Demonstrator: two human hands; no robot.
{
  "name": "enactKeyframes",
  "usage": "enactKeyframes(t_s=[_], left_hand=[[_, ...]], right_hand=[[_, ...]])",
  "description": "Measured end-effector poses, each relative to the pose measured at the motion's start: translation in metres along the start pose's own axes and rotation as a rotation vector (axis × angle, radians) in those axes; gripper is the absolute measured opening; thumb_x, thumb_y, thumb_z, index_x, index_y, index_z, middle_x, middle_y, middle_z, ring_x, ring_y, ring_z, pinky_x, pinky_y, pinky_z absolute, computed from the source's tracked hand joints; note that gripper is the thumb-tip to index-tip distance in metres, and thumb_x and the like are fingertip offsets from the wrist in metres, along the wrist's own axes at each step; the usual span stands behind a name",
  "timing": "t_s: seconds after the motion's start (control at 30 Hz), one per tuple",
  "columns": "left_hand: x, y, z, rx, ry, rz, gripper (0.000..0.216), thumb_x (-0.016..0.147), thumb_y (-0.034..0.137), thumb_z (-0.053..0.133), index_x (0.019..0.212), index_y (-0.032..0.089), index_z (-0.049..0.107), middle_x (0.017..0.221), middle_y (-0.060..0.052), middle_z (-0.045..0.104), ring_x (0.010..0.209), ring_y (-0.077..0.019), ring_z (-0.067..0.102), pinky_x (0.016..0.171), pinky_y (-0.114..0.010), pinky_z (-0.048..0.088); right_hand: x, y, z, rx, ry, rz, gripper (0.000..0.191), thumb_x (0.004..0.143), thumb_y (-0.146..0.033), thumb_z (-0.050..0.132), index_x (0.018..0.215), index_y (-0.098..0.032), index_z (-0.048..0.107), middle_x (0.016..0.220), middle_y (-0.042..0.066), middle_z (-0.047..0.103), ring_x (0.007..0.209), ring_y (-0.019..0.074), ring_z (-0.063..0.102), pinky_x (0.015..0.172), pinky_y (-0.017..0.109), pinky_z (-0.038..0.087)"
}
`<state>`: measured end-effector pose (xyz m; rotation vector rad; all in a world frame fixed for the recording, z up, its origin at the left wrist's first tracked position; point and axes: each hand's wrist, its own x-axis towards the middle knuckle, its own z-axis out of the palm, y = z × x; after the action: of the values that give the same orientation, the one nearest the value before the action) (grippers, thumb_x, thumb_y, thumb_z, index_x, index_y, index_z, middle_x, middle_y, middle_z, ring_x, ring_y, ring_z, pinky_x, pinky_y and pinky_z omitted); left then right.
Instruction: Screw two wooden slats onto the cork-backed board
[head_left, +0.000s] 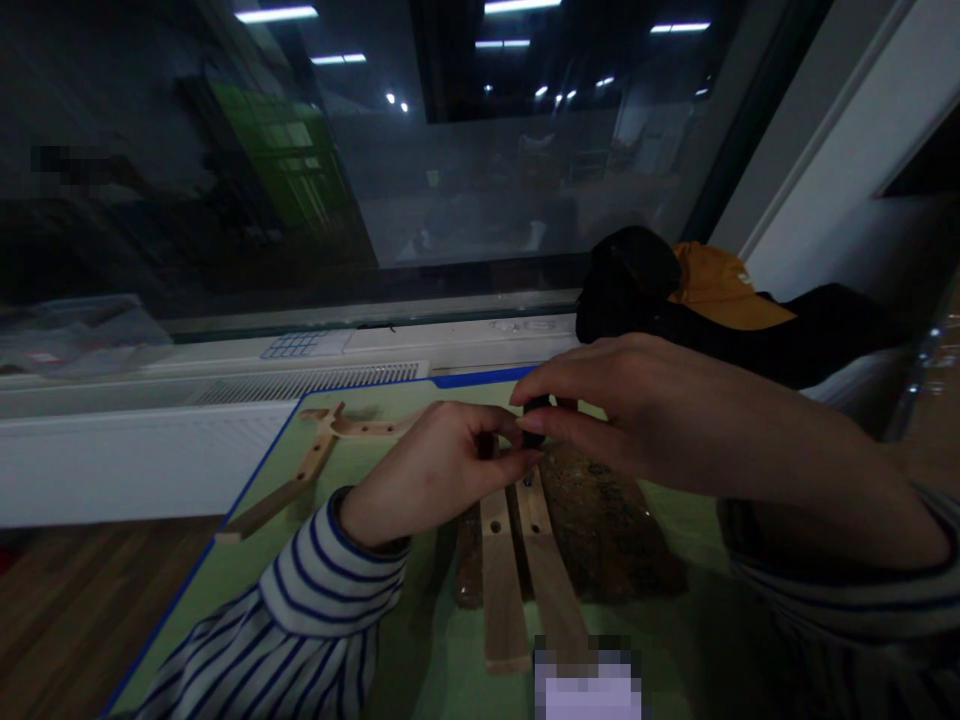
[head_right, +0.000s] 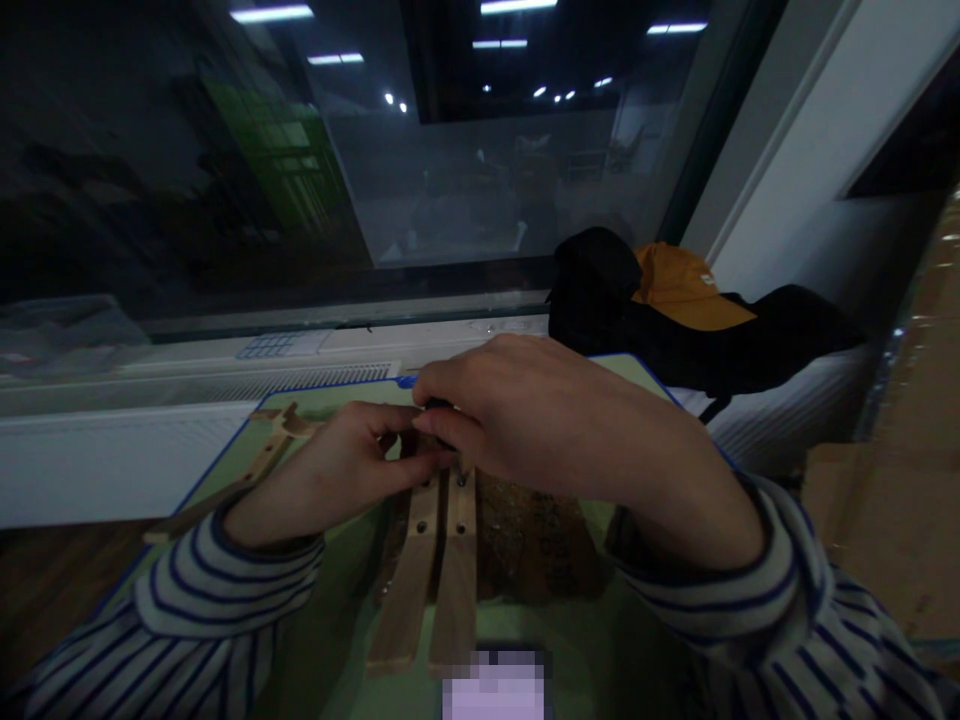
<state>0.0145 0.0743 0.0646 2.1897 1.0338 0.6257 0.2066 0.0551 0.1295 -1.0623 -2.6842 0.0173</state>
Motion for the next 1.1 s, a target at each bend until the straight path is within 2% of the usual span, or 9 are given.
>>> enactKeyframes(t_s=[0.13, 0.4, 0.63, 0.73, 0.93, 1.1], left_hand=[[0.0009, -0.0005, 0.0009, 0.0, 0.048, 0.005, 0.02, 0.076, 0.037, 0.064, 0.081, 0.018, 0.07, 0.059, 0.004, 0.059, 0.053, -0.0103, 0.049, 0.05, -0.021, 0.038], [0.0013, 0.0018, -0.001, -0.04, 0.064, 0.04, 0.012, 0.076, 0.028, 0.065, 0.081, 0.02, 0.071, 0.062, 0.005, 0.063, 0.055, -0.0093, 0.051, 0.05, -0.019, 0.037], [0.002, 0.0016, 0.0016, -0.026, 0.079, 0.035, 0.017, 0.075, 0.035, 0.066, 0.08, 0.019, 0.07, 0.064, 0.004, 0.063, 0.057, -0.0104, 0.051, 0.052, -0.021, 0.038], [0.0018, 0.0028, 0.0011, -0.043, 0.076, 0.031, 0.015, 0.075, 0.032, 0.066, 0.079, 0.018, 0.07, 0.066, 0.004, 0.064, 0.058, -0.0104, 0.053, 0.054, -0.02, 0.039], [0.0002, 0.0038, -0.0015, 0.007, 0.024, -0.012, 0.019, 0.078, 0.034, 0.061, 0.079, 0.017, 0.07, 0.055, 0.005, 0.054, 0.049, -0.0087, 0.043, 0.045, -0.02, 0.031], [0.0002, 0.0031, -0.0013, -0.004, -0.011, -0.027, 0.021, 0.079, 0.035, 0.059, 0.08, 0.017, 0.07, 0.057, 0.004, 0.054, 0.05, -0.0093, 0.043, 0.048, -0.021, 0.033]], right_hand=[[-0.0003, 0.0007, 0.0014, -0.016, 0.009, 0.008, 0.021, 0.09, -0.033, 0.047, 0.1, -0.023, 0.062, 0.082, -0.001, 0.065, 0.078, 0.0161, 0.06, 0.068, 0.028, 0.041], [0.0001, 0.0005, -0.0008, 0.017, 0.051, -0.037, 0.021, 0.09, -0.03, 0.048, 0.104, -0.02, 0.06, 0.097, 0.001, 0.066, 0.088, 0.0155, 0.061, 0.076, 0.027, 0.042], [0.0008, 0.0001, -0.0013, 0.051, 0.018, -0.03, 0.022, 0.089, -0.025, 0.048, 0.106, -0.021, 0.062, 0.089, 0.0, 0.066, 0.079, 0.0152, 0.06, 0.07, 0.028, 0.041], [0.0009, -0.0011, -0.0015, 0.042, 0.001, -0.009, 0.02, 0.09, -0.026, 0.047, 0.102, -0.021, 0.062, 0.084, 0.001, 0.065, 0.078, 0.0161, 0.059, 0.068, 0.028, 0.04], [0.0009, -0.001, -0.001, 0.012, -0.005, 0.003, 0.02, 0.091, -0.032, 0.045, 0.095, -0.021, 0.062, 0.079, 0.001, 0.063, 0.077, 0.0165, 0.058, 0.067, 0.028, 0.039], [0.0024, -0.0008, -0.0007, -0.005, -0.008, 0.016, 0.02, 0.091, -0.033, 0.045, 0.092, -0.021, 0.061, 0.076, 0.0, 0.061, 0.074, 0.0157, 0.058, 0.064, 0.027, 0.038]])
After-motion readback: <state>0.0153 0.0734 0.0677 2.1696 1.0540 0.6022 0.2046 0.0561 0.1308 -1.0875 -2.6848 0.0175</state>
